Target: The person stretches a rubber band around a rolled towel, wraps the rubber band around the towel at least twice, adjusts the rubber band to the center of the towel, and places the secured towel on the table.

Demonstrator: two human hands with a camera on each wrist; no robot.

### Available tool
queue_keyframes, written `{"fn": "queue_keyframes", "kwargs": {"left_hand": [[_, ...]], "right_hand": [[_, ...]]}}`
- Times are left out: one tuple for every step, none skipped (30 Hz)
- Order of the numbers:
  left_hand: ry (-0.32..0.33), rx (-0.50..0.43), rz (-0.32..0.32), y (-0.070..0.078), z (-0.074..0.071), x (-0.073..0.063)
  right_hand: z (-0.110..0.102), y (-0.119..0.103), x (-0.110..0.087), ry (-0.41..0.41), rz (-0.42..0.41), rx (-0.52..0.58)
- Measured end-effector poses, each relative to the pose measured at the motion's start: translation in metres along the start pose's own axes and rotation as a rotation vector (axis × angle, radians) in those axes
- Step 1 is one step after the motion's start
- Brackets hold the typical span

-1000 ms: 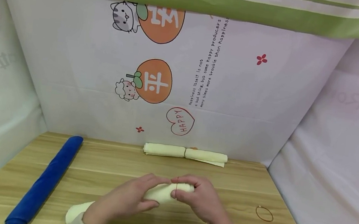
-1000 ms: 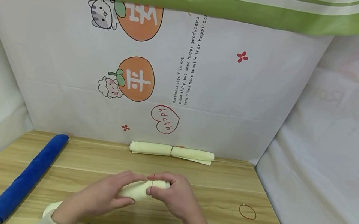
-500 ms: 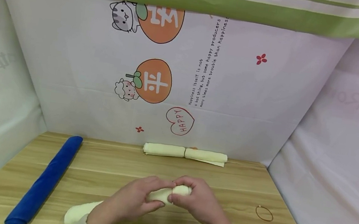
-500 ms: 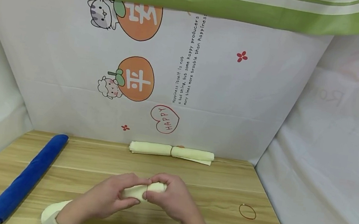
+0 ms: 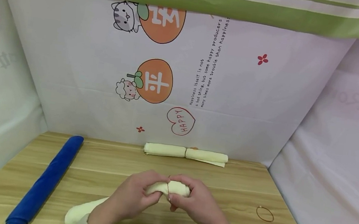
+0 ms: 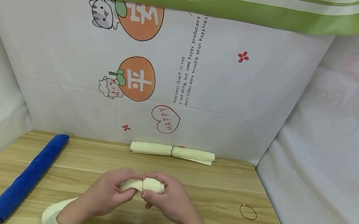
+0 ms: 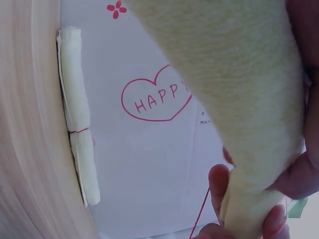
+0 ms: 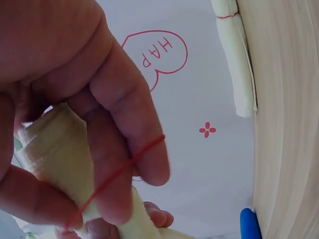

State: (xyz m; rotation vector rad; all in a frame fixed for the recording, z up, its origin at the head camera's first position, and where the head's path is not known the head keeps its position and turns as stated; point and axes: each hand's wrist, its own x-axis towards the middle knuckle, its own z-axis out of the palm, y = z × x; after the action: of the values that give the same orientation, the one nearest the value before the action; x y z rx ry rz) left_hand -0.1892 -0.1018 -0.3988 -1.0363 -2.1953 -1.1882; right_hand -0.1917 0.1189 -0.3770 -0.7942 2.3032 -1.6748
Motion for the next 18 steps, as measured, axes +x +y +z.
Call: {"fn": "queue_keyframes", "kwargs": {"left_hand": [[0.012,-0.004,-0.001,0.0,-0.001,0.0],[0.022,-0.007,-0.004,0.0,-0.001,0.001],[0.03,-0.009,-0.009,-0.001,-0.002,0.001],[0.037,-0.014,-0.018,-0.001,-0.003,0.001],[0.048,-0.016,-0.028,-0.001,-0.005,0.001],[0.062,-0.018,-0.041,-0.002,-0.006,0.002],[0.082,-0.016,-0.049,-0.002,-0.008,0.002],[0.103,-0.019,-0.057,-0.002,-0.01,0.002],[0.13,-0.03,-0.063,-0.003,-0.012,0.002],[0.159,-0.043,-0.076,-0.003,-0.014,0.002],[0.188,-0.053,-0.087,-0.003,-0.017,0.002],[0.215,-0.064,-0.1,-0.003,-0.019,0.002],[0.239,-0.077,-0.11,-0.003,-0.021,0.002],[0.26,-0.088,-0.12,-0.003,-0.023,0.001],[0.281,-0.095,-0.135,-0.003,-0.025,0.001],[0.299,-0.097,-0.151,-0.003,-0.026,0.001],[0.315,-0.097,-0.165,-0.003,-0.028,0.001],[0.333,-0.098,-0.179,-0.003,-0.029,0.001]], "right_hand": [[0.0,-0.001,0.0,0.002,-0.002,0.004],[0.001,-0.001,-0.001,0.003,-0.001,0.01],[0.001,-0.002,-0.001,0.004,0.002,0.016],[0.001,-0.003,-0.001,0.011,0.009,0.022],[0.002,-0.004,-0.001,0.017,0.016,0.042],[0.002,-0.004,-0.001,0.024,0.023,0.067],[0.003,-0.005,-0.001,0.033,0.03,0.093],[0.003,-0.005,-0.001,0.039,0.034,0.118],[0.003,-0.005,-0.001,0.045,0.036,0.139],[0.004,-0.005,-0.001,0.047,0.033,0.153],[0.004,-0.004,0.0,0.042,0.027,0.145],[0.004,-0.003,0.0,0.028,0.022,0.127],[0.005,-0.002,0.0,0.011,0.018,0.092],[0.007,0.0,0.001,-0.009,0.016,0.06],[0.008,0.002,0.001,-0.03,0.013,0.027],[0.01,0.004,0.002,-0.054,0.003,-0.01],[0.012,0.007,0.002,-0.076,-0.006,-0.042],[0.014,0.009,0.003,-0.101,-0.019,-0.046]]}}
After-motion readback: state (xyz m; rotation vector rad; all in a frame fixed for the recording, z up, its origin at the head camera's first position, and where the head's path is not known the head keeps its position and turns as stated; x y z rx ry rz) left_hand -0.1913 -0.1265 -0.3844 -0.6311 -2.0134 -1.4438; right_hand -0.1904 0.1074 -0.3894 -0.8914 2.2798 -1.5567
